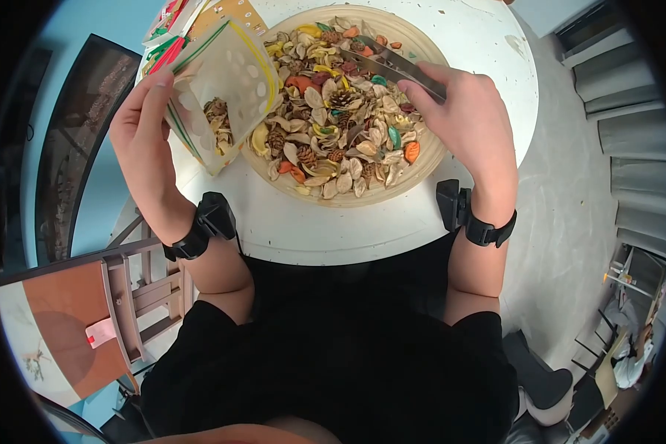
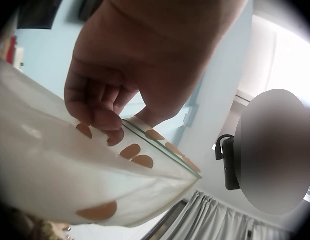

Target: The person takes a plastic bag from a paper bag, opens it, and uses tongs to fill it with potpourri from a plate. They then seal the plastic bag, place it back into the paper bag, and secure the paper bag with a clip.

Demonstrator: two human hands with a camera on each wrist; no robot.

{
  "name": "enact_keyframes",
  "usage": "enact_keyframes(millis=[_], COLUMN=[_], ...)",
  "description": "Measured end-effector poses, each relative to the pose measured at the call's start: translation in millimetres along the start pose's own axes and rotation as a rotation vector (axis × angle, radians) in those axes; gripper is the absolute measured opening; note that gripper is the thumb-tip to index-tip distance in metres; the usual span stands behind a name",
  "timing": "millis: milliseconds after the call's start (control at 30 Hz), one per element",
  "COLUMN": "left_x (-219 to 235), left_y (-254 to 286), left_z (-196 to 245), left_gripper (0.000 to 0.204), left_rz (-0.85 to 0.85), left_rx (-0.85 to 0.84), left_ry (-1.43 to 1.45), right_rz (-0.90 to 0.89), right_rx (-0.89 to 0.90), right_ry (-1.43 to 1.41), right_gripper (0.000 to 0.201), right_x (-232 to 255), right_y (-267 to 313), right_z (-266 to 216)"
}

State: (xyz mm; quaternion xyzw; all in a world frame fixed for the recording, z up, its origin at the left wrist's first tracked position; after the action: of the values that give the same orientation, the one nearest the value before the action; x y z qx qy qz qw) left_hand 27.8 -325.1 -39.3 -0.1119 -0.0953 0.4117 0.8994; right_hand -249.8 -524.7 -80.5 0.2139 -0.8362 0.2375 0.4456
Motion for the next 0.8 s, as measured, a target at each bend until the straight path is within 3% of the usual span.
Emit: enact_keyframes(millis=[267, 800], left_x=[-10.4, -7.3], left_y=[3.7, 6.0], left_z=[-1.4, -2.9], left_gripper=[0.025, 0.025], left_rz=[-0.041, -0.013], left_rx=[0.006, 0.018], left_ry=[0.008, 0.009], right_rz=[-0.056, 0.054], right_rx=[0.001, 0.034], right_ry=[0.131, -0.087], right_gripper=[0.041, 0.038], right_x=[-2.7, 13.0], right_y=[4.3, 11.0], right_z=[-10.5, 5.6])
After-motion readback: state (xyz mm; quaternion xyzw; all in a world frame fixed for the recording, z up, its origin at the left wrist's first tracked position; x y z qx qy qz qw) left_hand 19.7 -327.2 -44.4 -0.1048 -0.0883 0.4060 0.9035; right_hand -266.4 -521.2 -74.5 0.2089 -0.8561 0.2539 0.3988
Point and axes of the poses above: each hand's wrist, its own y-axis away from the middle knuckle, its own x-axis out of the back of the hand, z = x × y, the point moved 8 cm from there along -y, towards the middle knuckle, and after that the axes turned 1 degree about x, right-handed, at the moved point
